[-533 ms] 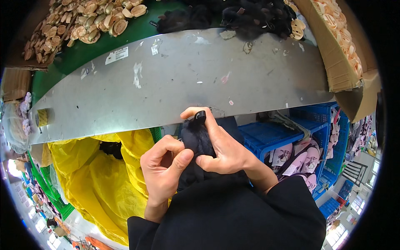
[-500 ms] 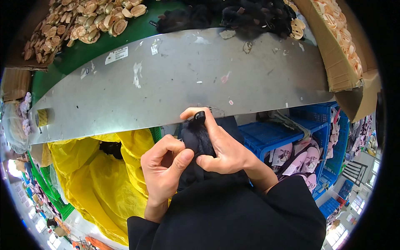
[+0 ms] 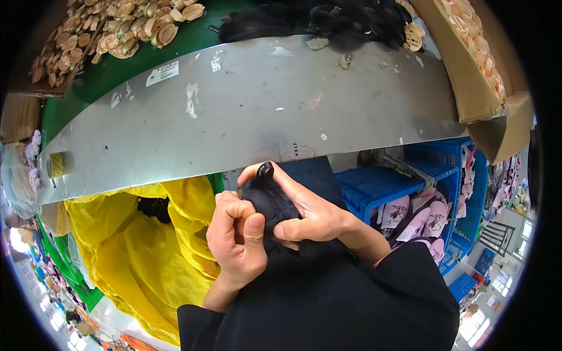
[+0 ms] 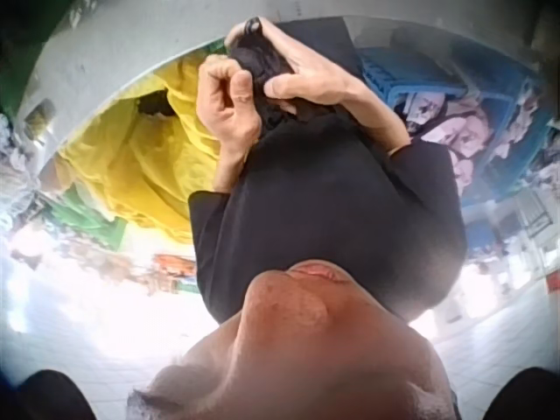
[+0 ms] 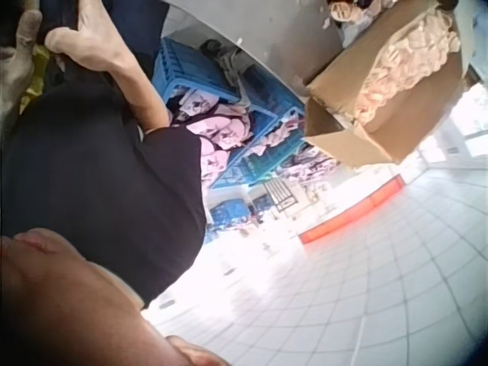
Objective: The person repeatedly picks up small black plush toys and round wooden discs from a table, inserts the discs into the plush toys, and places the finished items into a yellow bag. The process is repeated continuously throughout the clip.
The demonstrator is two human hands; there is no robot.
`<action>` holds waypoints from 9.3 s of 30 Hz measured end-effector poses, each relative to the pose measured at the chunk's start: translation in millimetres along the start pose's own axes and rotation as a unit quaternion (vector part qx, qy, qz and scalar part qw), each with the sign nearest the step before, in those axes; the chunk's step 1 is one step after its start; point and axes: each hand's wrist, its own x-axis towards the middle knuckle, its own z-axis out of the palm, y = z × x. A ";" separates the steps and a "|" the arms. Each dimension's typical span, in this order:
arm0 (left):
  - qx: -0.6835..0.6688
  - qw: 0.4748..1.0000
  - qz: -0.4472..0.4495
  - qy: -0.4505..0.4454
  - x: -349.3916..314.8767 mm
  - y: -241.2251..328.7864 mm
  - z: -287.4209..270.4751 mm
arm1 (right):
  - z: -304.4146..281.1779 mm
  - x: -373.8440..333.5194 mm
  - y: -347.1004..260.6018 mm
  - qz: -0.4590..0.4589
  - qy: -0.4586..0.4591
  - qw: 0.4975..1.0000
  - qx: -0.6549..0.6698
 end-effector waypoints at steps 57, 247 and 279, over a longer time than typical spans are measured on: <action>0.017 0.997 -0.067 0.025 32.0 -14.8 4.6 | -323.9 -93.6 -187.3 -0.151 0.700 0.358 -0.600; -0.361 0.912 -0.188 0.042 16.6 -6.5 -31.9 | -10.9 45.2 8.6 -0.265 0.197 0.908 -0.257; -0.342 0.900 -0.270 0.005 12.1 -3.2 -20.2 | -8.0 38.3 -1.7 -0.271 0.194 0.884 -0.329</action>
